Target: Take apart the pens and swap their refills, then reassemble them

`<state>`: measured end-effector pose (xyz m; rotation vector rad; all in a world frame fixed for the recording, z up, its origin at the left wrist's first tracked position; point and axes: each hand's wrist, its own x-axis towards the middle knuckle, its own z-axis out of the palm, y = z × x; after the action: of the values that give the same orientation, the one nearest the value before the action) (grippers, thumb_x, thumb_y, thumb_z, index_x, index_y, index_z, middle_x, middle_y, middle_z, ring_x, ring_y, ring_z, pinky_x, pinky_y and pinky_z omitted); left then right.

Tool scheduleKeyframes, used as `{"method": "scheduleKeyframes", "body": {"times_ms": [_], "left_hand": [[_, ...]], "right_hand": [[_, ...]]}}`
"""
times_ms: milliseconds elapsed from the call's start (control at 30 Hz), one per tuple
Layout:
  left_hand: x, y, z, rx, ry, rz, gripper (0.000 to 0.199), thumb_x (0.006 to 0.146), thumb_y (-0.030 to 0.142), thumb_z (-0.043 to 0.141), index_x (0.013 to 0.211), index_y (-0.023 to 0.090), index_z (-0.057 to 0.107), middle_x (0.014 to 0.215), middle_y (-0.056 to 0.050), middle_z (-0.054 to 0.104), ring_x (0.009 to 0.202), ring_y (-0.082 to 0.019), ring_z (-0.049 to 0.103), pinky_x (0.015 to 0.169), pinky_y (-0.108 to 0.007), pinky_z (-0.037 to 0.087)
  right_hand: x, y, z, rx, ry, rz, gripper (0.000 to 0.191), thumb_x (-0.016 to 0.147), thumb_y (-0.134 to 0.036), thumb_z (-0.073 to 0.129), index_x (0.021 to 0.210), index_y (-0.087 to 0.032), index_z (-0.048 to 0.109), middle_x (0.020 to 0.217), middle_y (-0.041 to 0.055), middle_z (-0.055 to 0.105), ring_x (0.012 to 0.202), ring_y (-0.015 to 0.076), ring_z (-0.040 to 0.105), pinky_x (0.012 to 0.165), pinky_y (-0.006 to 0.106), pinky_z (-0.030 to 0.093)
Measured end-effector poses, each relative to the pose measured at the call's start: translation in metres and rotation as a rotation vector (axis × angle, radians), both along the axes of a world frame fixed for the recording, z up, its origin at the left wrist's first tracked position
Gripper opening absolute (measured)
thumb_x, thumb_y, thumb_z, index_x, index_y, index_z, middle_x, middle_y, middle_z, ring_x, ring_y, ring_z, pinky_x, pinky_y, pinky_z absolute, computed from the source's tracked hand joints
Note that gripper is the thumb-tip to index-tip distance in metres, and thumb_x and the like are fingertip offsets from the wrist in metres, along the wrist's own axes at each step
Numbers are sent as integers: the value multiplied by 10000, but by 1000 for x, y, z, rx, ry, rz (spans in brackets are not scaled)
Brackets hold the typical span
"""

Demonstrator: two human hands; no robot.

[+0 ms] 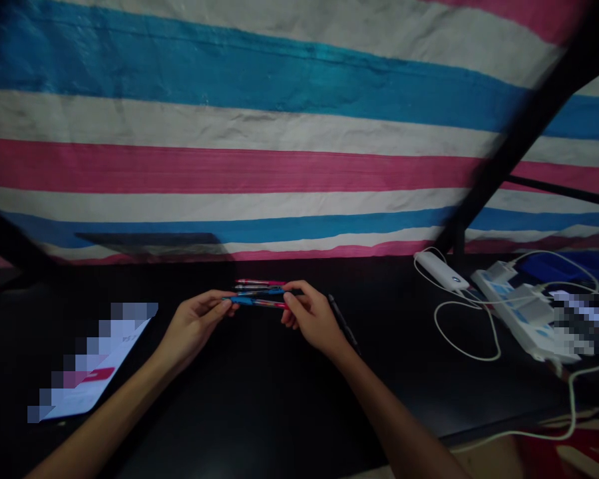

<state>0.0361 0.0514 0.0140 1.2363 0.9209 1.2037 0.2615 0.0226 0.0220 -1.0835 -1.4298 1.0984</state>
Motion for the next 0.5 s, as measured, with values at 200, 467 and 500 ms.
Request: {"method": "scheduleKeyframes", "body": {"times_ms": [200,467,500], "left_hand": [[-1,1,1,-23,-3,19,200,727,231,713,912,156,704,796,-29,698,730,-117,605,711,-213,441],[-1,1,0,0,15,13,192,736,236,707,909,153,705,787,-33,698,733,-122,605,722,-222,440],[-1,1,0,1,15,19,187,734,236,708,902,152,706,785,-32,698,729,-121,605,718,-221,440]], "right_hand": [[1,-1,2,122,-27,-42,403,720,-269,693,1078,-231,512,839,17,625,662,126,579,583,249,474],[1,-1,0,96,-76,-27,408,771,-321,638,1136,-231,481,861,32,644,667,137,602,528,229,456],[1,-1,0,130,-90,-32,431,739,-294,673,1123,-234,487,901,35,641,705,141,606,559,234,466]]}}
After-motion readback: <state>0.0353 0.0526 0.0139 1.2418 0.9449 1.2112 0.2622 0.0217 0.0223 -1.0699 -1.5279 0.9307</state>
